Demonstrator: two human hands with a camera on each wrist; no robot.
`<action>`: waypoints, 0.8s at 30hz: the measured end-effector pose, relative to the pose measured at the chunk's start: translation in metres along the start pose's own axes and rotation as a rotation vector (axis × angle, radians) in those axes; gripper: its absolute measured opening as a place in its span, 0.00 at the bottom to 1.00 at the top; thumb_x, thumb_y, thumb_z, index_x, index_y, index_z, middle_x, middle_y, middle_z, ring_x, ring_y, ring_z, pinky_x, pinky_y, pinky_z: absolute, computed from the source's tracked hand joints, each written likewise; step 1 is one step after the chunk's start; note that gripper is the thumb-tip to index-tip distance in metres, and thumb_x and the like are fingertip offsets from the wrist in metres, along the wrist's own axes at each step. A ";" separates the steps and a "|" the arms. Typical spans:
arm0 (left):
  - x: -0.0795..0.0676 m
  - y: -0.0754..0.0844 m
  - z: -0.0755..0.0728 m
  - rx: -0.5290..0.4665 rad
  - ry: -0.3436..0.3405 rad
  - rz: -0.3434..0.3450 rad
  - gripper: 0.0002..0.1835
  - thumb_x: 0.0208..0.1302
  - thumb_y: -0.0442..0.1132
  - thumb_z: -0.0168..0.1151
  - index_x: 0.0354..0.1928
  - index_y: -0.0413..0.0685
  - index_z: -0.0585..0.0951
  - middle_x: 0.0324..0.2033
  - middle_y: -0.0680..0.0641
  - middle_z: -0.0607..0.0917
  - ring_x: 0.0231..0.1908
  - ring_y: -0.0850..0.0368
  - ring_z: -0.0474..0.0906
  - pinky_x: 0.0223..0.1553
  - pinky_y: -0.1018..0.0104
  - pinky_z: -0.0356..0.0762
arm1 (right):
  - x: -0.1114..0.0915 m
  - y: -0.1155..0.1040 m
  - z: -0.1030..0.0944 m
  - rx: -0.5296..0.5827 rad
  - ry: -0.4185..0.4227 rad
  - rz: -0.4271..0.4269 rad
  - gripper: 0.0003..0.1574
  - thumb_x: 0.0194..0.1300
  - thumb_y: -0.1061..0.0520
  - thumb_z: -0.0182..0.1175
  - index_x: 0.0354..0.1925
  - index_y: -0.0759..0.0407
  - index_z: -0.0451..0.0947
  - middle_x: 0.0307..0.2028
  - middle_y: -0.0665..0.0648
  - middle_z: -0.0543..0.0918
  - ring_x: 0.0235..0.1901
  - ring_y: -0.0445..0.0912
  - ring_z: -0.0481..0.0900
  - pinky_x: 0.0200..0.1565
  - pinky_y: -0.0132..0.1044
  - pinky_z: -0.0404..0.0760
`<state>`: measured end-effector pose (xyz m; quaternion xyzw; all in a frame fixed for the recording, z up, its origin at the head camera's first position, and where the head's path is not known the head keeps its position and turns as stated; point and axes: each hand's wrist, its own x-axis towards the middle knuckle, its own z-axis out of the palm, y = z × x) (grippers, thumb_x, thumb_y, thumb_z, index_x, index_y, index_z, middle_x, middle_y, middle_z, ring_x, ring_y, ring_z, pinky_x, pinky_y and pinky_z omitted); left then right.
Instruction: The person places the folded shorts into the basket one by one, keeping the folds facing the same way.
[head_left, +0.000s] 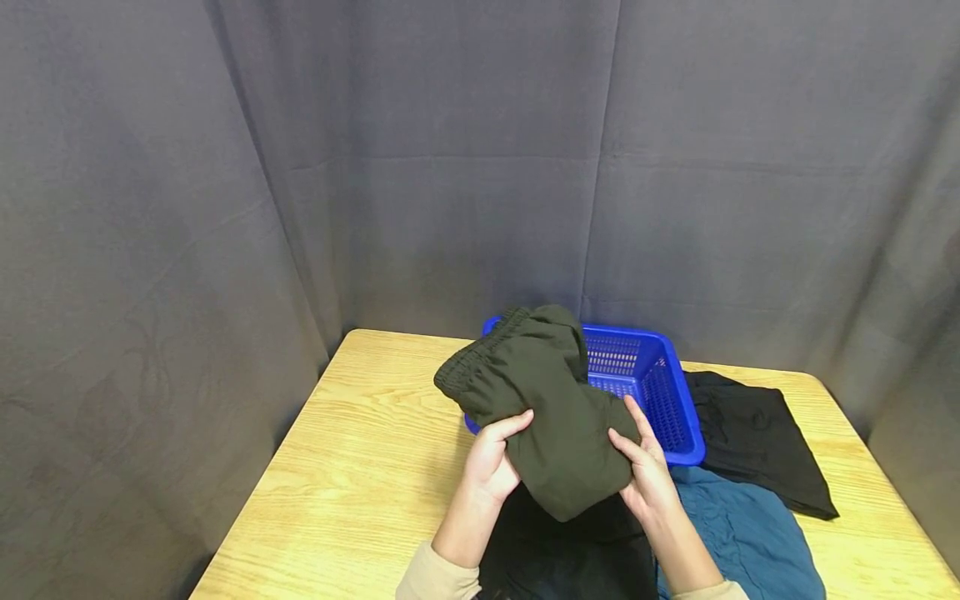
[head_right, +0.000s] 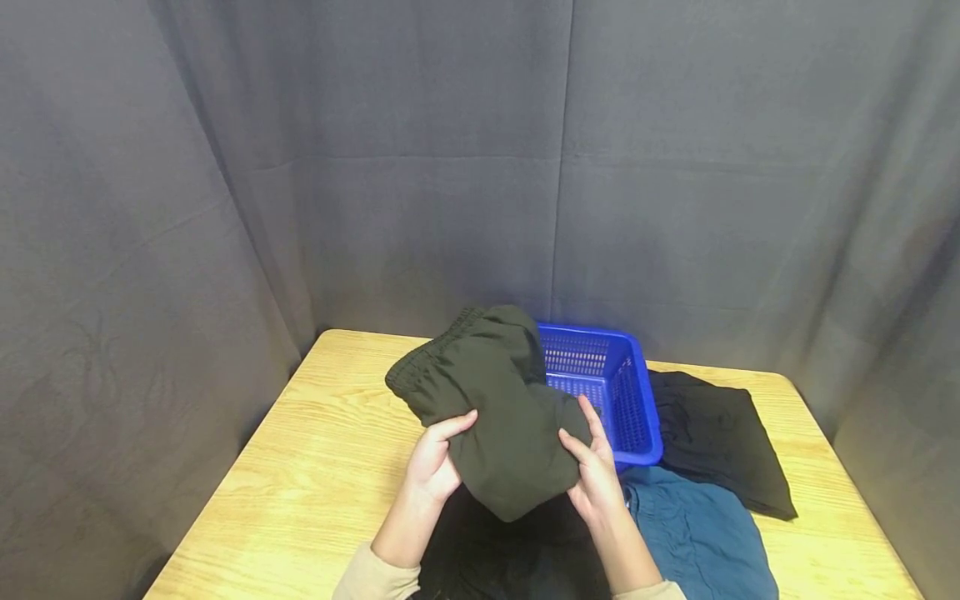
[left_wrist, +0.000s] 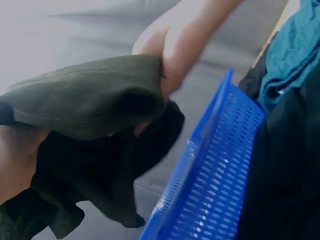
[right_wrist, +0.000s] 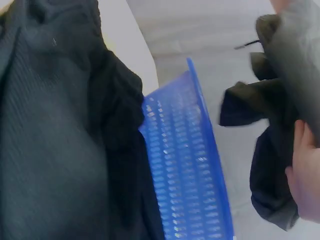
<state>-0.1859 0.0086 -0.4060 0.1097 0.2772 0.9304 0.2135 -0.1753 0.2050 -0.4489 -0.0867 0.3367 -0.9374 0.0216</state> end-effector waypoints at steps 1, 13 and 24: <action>0.000 -0.001 -0.002 -0.002 0.006 -0.001 0.18 0.68 0.27 0.33 0.39 0.46 0.75 0.37 0.53 0.81 0.40 0.61 0.79 0.45 0.68 0.74 | 0.000 -0.003 0.001 -0.031 0.024 -0.006 0.34 0.68 0.73 0.38 0.65 0.46 0.49 0.51 0.48 0.76 0.48 0.42 0.77 0.47 0.34 0.77; 0.000 -0.011 -0.023 -0.050 0.143 0.020 0.15 0.67 0.27 0.33 0.43 0.45 0.72 0.41 0.52 0.79 0.43 0.60 0.77 0.51 0.65 0.70 | 0.004 -0.034 0.018 -0.052 0.010 -0.095 0.46 0.65 0.77 0.38 0.72 0.50 0.35 0.57 0.49 0.68 0.50 0.44 0.76 0.46 0.36 0.77; -0.004 -0.016 -0.032 -0.173 0.171 0.021 0.15 0.68 0.27 0.34 0.47 0.43 0.71 0.43 0.51 0.80 0.45 0.59 0.76 0.51 0.65 0.70 | 0.013 -0.040 0.039 -0.252 0.101 -0.095 0.42 0.67 0.71 0.44 0.71 0.45 0.45 0.67 0.53 0.52 0.43 0.40 0.79 0.41 0.32 0.79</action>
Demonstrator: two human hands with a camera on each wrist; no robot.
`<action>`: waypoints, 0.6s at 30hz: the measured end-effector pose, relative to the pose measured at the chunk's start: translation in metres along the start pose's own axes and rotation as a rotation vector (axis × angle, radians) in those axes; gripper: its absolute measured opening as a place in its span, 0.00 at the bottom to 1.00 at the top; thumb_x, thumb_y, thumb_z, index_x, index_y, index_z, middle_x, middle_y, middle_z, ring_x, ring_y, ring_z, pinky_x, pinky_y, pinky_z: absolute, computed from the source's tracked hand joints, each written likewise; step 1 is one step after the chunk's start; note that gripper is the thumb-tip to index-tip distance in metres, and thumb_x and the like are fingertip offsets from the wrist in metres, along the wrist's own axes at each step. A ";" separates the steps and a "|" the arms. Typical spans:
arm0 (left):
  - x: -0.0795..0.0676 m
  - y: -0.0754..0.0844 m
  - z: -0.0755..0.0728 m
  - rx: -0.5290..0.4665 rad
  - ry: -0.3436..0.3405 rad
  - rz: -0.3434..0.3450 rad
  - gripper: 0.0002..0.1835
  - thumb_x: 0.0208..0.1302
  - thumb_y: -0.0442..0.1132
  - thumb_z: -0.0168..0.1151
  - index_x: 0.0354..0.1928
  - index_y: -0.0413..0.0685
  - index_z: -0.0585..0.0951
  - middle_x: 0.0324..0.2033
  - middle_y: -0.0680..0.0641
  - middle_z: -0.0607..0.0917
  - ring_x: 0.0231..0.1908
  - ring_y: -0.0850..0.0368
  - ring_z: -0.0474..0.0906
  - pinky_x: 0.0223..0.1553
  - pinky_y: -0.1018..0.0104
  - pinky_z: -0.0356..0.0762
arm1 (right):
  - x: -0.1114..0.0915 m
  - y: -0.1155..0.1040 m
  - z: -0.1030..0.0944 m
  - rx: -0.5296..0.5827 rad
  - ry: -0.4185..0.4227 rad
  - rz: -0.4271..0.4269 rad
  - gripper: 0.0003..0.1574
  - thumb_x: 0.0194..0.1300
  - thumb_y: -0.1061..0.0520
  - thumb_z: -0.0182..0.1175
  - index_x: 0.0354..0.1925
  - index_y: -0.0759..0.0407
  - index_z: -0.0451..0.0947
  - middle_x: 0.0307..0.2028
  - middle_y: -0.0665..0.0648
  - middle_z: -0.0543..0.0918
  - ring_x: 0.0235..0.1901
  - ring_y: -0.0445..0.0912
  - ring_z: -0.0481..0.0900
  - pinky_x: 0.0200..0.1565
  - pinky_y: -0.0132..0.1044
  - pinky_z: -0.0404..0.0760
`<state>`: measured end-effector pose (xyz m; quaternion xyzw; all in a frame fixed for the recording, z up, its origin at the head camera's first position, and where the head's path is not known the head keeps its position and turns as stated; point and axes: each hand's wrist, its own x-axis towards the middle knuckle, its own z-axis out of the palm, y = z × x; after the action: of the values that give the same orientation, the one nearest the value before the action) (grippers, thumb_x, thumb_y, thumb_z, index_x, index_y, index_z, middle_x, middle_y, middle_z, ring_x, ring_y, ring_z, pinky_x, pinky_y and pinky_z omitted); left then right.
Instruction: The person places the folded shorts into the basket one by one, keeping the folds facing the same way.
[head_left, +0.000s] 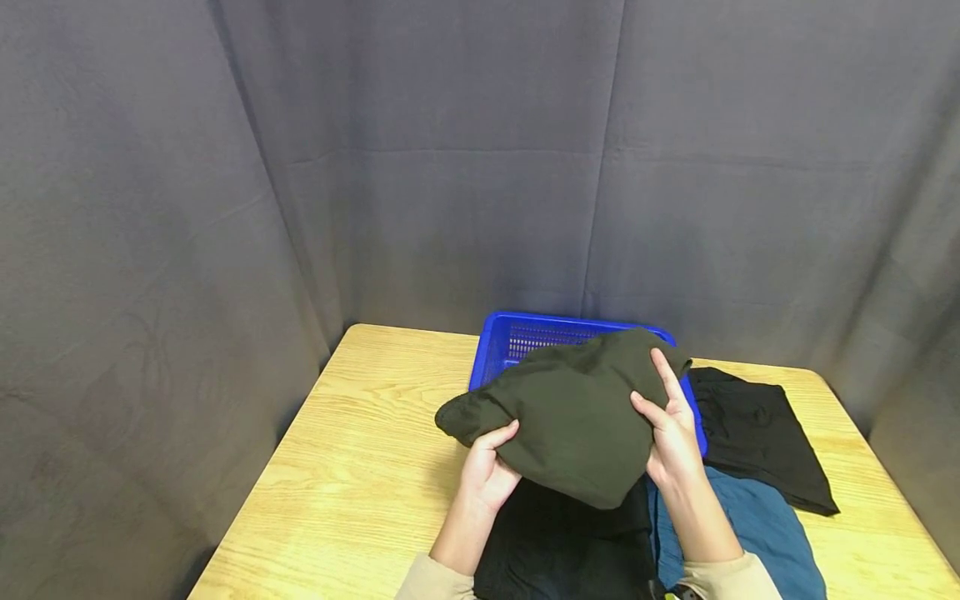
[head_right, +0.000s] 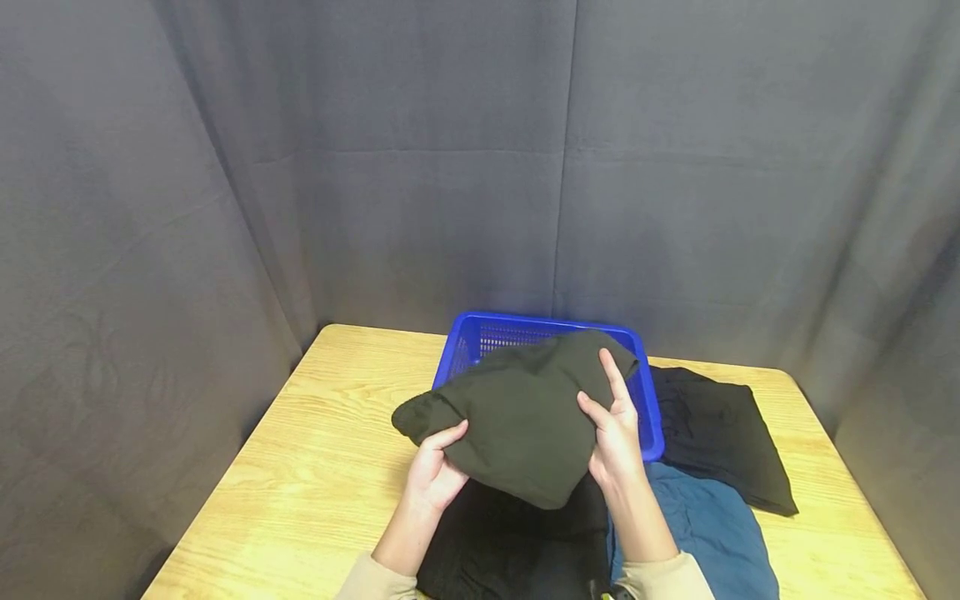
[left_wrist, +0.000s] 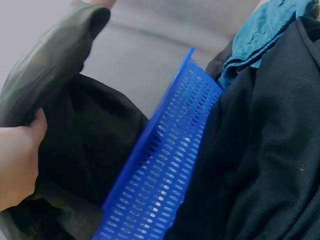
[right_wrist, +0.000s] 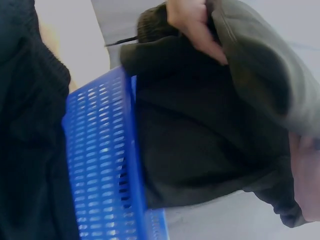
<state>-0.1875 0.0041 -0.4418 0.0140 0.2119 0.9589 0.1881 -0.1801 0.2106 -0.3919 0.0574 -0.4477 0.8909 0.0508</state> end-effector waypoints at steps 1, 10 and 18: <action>-0.001 0.000 -0.001 -0.017 0.001 -0.006 0.15 0.68 0.27 0.34 0.46 0.43 0.71 0.43 0.51 0.80 0.45 0.58 0.76 0.51 0.65 0.70 | 0.001 -0.001 0.002 -0.033 0.011 0.001 0.42 0.67 0.70 0.45 0.71 0.44 0.46 0.67 0.53 0.50 0.42 0.40 0.79 0.41 0.31 0.79; -0.004 -0.004 -0.007 -0.089 -0.080 -0.026 0.10 0.68 0.31 0.43 0.46 0.45 0.73 0.42 0.51 0.80 0.45 0.58 0.76 0.52 0.66 0.69 | 0.006 -0.007 0.019 0.077 -0.092 -0.075 0.41 0.66 0.74 0.41 0.71 0.48 0.47 0.56 0.50 0.72 0.42 0.43 0.81 0.40 0.33 0.80; 0.001 -0.017 -0.026 0.119 -0.528 -0.061 0.20 0.52 0.39 0.68 0.49 0.53 0.76 0.43 0.57 0.80 0.46 0.62 0.74 0.55 0.67 0.66 | 0.009 -0.013 0.035 -0.093 -0.054 -0.093 0.39 0.66 0.70 0.45 0.70 0.44 0.52 0.65 0.51 0.59 0.37 0.39 0.81 0.39 0.28 0.78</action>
<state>-0.1851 0.0087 -0.4722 0.2682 0.2115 0.9018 0.2647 -0.1846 0.1905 -0.3593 0.0996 -0.4868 0.8639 0.0825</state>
